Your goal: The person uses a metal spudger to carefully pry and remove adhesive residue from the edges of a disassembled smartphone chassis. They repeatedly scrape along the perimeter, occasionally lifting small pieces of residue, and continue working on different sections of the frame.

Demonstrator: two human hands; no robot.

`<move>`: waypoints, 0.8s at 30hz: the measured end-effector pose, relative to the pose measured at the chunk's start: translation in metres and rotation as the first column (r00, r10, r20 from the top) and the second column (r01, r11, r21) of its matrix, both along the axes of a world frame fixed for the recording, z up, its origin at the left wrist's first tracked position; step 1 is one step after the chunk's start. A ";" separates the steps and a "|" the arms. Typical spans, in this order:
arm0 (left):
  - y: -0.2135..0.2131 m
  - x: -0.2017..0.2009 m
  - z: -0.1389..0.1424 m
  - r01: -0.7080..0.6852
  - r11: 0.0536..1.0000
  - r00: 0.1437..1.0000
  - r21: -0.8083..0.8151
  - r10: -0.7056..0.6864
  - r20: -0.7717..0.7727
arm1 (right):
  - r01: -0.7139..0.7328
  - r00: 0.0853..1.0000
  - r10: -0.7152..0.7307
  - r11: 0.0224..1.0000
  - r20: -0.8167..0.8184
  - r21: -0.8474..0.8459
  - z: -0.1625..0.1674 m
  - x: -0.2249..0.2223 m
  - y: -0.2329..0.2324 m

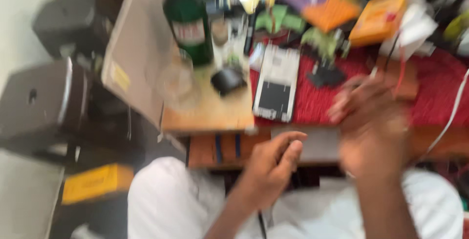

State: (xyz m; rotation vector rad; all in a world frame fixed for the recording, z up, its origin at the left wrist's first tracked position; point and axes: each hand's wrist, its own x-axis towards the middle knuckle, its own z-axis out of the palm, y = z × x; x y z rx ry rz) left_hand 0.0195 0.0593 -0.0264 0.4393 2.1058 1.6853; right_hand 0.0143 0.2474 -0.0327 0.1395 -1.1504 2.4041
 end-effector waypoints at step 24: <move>-0.071 0.040 -0.163 0.446 0.638 0.803 -0.628 -0.595 -0.034 | -0.046 0.999 0.039 0.974 0.036 0.221 -0.015 -0.014 0.019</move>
